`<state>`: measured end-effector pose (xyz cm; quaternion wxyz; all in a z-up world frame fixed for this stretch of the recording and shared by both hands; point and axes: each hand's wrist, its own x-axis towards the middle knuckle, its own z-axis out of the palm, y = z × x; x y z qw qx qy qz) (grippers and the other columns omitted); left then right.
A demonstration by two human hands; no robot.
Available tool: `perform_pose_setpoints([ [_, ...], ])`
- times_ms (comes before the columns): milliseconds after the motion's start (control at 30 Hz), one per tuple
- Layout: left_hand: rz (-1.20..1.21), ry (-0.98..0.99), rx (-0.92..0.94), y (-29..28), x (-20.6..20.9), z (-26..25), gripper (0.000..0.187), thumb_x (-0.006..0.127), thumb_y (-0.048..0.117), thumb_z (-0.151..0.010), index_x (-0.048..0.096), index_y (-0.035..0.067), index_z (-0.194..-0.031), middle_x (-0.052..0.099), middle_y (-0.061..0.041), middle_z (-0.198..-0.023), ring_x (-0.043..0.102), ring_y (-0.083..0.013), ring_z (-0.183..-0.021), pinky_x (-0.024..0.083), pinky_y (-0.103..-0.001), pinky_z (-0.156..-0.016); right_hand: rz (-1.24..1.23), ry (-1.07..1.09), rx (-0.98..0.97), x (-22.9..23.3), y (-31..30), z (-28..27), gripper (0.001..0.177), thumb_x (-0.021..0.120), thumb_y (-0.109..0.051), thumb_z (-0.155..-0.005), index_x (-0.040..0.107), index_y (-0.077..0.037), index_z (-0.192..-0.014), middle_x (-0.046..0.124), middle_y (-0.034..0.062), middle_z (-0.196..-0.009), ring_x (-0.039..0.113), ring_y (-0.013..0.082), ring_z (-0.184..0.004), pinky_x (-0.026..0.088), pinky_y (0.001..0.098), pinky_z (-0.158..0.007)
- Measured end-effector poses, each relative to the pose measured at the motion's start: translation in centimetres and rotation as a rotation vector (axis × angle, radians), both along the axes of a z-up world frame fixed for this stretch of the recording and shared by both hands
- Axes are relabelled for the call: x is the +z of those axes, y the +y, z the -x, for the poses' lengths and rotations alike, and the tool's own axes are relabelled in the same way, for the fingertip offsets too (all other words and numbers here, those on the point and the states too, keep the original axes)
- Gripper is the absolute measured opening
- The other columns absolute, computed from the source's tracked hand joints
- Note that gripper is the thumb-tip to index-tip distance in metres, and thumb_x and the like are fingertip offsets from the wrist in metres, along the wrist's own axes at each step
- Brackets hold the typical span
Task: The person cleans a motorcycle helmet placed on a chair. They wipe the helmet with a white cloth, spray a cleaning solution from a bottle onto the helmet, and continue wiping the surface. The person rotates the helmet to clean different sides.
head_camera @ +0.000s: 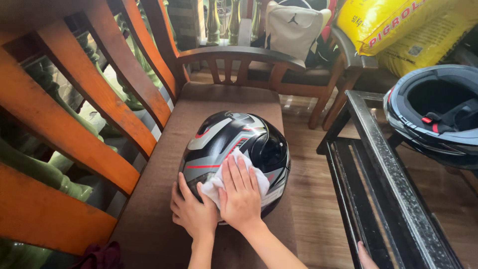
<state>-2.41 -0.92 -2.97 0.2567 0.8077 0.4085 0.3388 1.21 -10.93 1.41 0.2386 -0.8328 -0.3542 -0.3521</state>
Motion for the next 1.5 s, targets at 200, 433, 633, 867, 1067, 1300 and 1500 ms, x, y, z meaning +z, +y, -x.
perform_pose_setpoints([
  [200,-0.086,0.020,0.025,-0.9,0.9,-0.8,0.062,0.052,0.045,-0.100,0.043,0.018,-0.155,0.050,-0.019,-0.148,0.049,-0.0444,-0.132,0.043,-0.064,-0.097,-0.070,0.064,-0.002,-0.2,-1.0,-2.0,0.070,0.057,-0.025,-0.093,0.040,0.006,-0.153,0.040,0.0257,-0.160,0.032,0.0415,-0.152,0.023,0.0533,-0.123],
  [433,-0.140,0.029,0.036,-1.3,1.6,-0.7,0.064,0.052,0.043,-0.098,0.043,0.015,-0.154,0.050,-0.021,-0.149,0.050,-0.0444,-0.129,0.044,-0.063,-0.096,0.048,0.251,-0.246,2.5,1.1,-15.0,0.062,0.046,-0.032,-0.099,0.045,0.006,-0.149,0.046,0.0254,-0.153,0.041,0.0413,-0.143,0.022,0.0597,-0.120],
  [633,-0.166,0.021,0.042,-2.4,1.7,-0.7,0.067,0.054,0.044,-0.095,0.043,0.015,-0.154,0.050,-0.020,-0.148,0.050,-0.0438,-0.130,0.044,-0.062,-0.097,0.268,0.756,-0.308,4.9,-0.6,-23.8,0.055,0.028,-0.036,-0.101,0.048,-0.012,-0.146,0.036,0.0052,-0.161,0.029,0.0392,-0.148,0.013,0.0698,-0.116],
  [867,-0.157,0.013,0.025,-3.4,0.7,0.5,0.071,0.056,0.042,-0.093,0.039,0.015,-0.155,0.046,-0.020,-0.151,0.046,-0.0442,-0.133,0.041,-0.062,-0.100,0.018,0.460,-0.351,2.7,-1.6,-17.2,0.059,0.036,-0.036,-0.104,0.045,0.001,-0.150,0.041,0.0222,-0.157,0.034,0.0432,-0.147,0.021,0.0611,-0.120],
  [1067,-0.167,-0.027,-0.026,-4.2,0.3,0.6,0.077,0.058,0.044,-0.089,0.036,0.011,-0.155,0.042,-0.021,-0.153,0.040,-0.0457,-0.137,0.035,-0.062,-0.104,0.073,0.032,-0.022,2.8,0.8,-3.0,0.062,0.056,-0.026,-0.095,0.047,0.004,-0.148,0.048,0.0227,-0.154,0.038,0.0398,-0.148,0.025,0.0561,-0.121],
  [1300,-0.200,-0.024,-0.064,-5.3,0.1,0.8,0.075,0.059,0.043,-0.089,0.039,0.011,-0.154,0.040,-0.020,-0.155,0.040,-0.0451,-0.137,0.034,-0.062,-0.105,0.208,0.059,0.149,4.2,-0.5,-6.5,0.057,0.054,-0.022,-0.097,0.049,0.002,-0.148,0.049,0.0198,-0.154,0.042,0.0355,-0.145,0.027,0.0552,-0.119],
  [1500,-0.282,-0.102,-0.094,-7.4,-0.5,2.0,0.078,0.059,0.046,-0.086,0.040,0.010,-0.153,0.039,-0.023,-0.154,0.039,-0.0470,-0.137,0.033,-0.063,-0.105,0.027,0.592,-0.185,3.1,-3.9,-21.2,0.040,0.041,-0.027,-0.105,0.065,-0.004,-0.126,0.068,0.0252,-0.121,0.063,0.0464,-0.112,0.047,0.0515,-0.101],
])
